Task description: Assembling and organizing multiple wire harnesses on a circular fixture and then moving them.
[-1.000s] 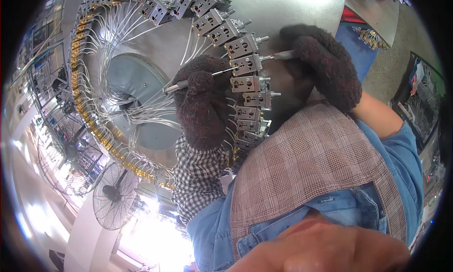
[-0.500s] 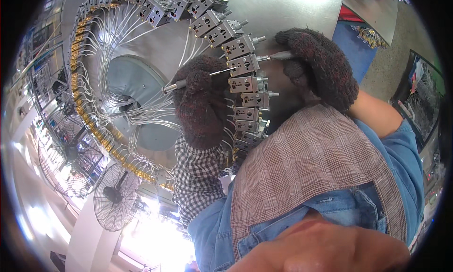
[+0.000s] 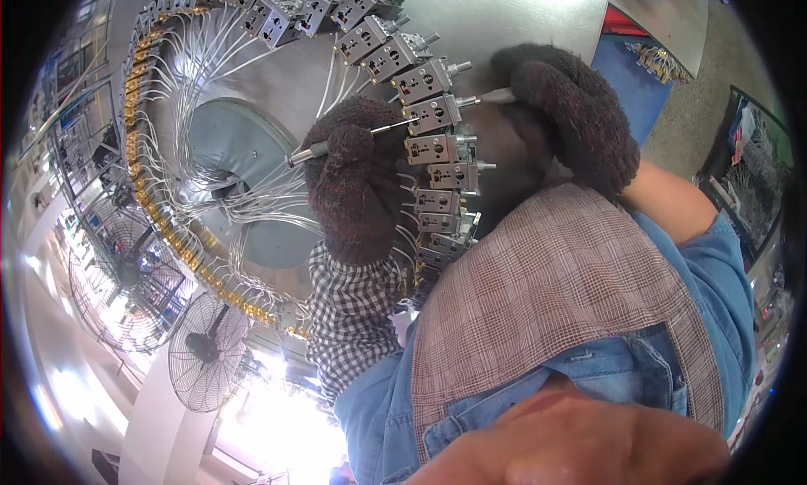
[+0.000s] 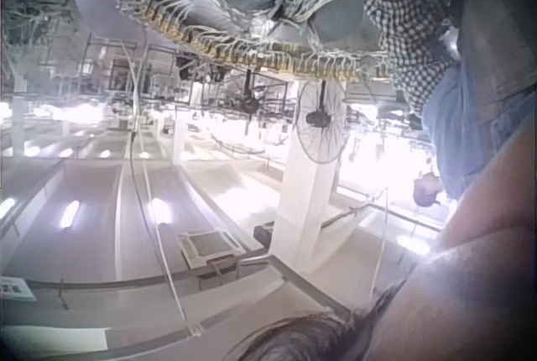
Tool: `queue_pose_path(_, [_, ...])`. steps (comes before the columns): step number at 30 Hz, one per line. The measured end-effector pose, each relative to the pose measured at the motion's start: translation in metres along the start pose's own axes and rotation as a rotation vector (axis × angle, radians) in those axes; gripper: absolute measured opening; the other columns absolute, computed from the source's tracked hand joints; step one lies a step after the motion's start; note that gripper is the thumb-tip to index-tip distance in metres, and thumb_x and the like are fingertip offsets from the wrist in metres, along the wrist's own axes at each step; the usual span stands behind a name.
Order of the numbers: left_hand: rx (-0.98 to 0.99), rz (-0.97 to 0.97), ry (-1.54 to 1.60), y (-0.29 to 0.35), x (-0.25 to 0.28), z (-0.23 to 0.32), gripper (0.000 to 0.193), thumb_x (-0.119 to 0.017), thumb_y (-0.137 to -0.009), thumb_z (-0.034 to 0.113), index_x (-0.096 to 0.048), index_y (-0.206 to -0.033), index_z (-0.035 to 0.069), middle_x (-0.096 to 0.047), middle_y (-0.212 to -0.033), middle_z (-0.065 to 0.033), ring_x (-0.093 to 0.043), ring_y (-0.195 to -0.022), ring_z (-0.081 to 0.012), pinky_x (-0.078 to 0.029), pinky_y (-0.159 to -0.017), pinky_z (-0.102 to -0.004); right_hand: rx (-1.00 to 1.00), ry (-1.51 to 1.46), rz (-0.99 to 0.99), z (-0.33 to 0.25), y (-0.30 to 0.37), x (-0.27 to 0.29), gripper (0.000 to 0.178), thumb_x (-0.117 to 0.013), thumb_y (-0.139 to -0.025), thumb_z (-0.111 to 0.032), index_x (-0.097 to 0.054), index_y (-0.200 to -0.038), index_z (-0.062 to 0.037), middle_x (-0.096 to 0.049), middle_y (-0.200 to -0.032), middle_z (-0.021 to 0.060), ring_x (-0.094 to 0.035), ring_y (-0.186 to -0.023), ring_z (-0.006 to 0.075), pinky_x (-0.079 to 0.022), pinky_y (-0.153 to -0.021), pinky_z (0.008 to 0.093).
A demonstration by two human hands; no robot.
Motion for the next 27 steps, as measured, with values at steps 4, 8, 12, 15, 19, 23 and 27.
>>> queue_pose_path(4, [-0.007,-0.035,0.023,-0.001,-0.004,0.002,0.03,-0.059,-0.084,0.02,-0.053,-0.096,-0.006,-0.059,-0.092,-0.0141,-0.061,-0.086,-0.0229,-0.052,-0.081,-0.0328,0.347,0.417,-0.019,-0.032,0.004,-0.005,0.039,-0.053,-0.086,-0.018,-0.048,-0.121,-0.0031,-0.055,-0.113,0.0118,-0.056,-0.098,0.0236,-0.049,-0.078,0.0334])
queue_pose_path(8, [0.0,-0.03,-0.006,0.001,-0.003,0.002,0.028,-0.058,-0.085,0.018,-0.053,-0.097,-0.006,-0.058,-0.094,-0.0136,-0.06,-0.088,-0.0224,-0.052,-0.081,-0.0322,0.813,0.818,-0.042,-0.056,0.02,-0.023,0.042,-0.054,-0.085,-0.02,-0.048,-0.123,-0.0042,-0.053,-0.118,0.0119,-0.054,-0.105,0.0265,-0.047,-0.082,0.0359])
queue_pose_path(12, [0.027,-0.041,0.005,0.002,-0.004,0.0,0.027,-0.058,-0.085,0.018,-0.053,-0.098,-0.005,-0.057,-0.095,-0.0131,-0.06,-0.089,-0.0217,-0.052,-0.081,-0.0314,0.751,1.096,-0.075,-0.041,0.019,-0.03,0.04,-0.053,-0.088,-0.024,-0.049,-0.12,-0.001,-0.057,-0.11,0.0137,-0.058,-0.092,0.0203,-0.051,-0.075,0.0312])
queue_pose_path(15, [-0.022,-0.047,0.009,0.001,-0.005,0.004,0.026,-0.059,-0.085,0.017,-0.053,-0.098,-0.005,-0.057,-0.095,-0.0128,-0.059,-0.09,-0.0212,-0.052,-0.081,-0.0311,-0.022,-0.042,-0.029,0.012,-0.002,0.001,0.042,-0.052,-0.089,-0.029,-0.05,-0.119,0.0003,-0.061,-0.098,0.0128,-0.06,-0.08,0.0146,-0.051,-0.067,0.0269])
queue_pose_path(19, [0.011,-0.069,-0.009,0.002,-0.008,0.002,0.026,-0.058,-0.086,0.017,-0.053,-0.099,-0.005,-0.057,-0.095,-0.0126,-0.059,-0.089,-0.021,-0.052,-0.081,-0.0311,-0.157,-0.266,-0.007,0.022,0.001,-0.005,0.044,-0.052,-0.09,-0.031,-0.048,-0.122,-0.001,-0.062,-0.09,0.0106,-0.06,-0.076,0.0139,-0.051,-0.065,0.0259])
queue_pose_path(23, [0.028,-0.05,-0.045,0.002,-0.005,0.002,0.027,-0.059,-0.086,0.018,-0.053,-0.099,-0.005,-0.058,-0.093,-0.0124,-0.06,-0.087,-0.0212,-0.052,-0.081,-0.0313,-0.101,-0.261,-0.006,0.017,0.001,-0.003,0.043,-0.052,-0.09,-0.032,-0.05,-0.12,-0.0025,-0.06,-0.096,0.0116,-0.06,-0.077,0.0151,-0.051,-0.065,0.0255])
queue_pose_path(27, [0.038,-0.134,-0.019,0.0,-0.01,0.001,0.027,-0.058,-0.086,0.017,-0.052,-0.101,-0.005,-0.058,-0.094,-0.013,-0.06,-0.088,-0.0221,-0.052,-0.081,-0.0321,0.039,0.049,0.007,0.006,-0.004,0.003,0.043,-0.054,-0.088,-0.032,-0.051,-0.12,-0.0034,-0.059,-0.099,0.0108,-0.06,-0.077,0.015,-0.05,-0.065,0.0252])
Point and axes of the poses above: each hand's wrist, its own y-axis away from the middle knuckle, its own x-axis out of the back of the hand, z = x × y, the point moved 10 cm from there along -y, towards the middle knuckle
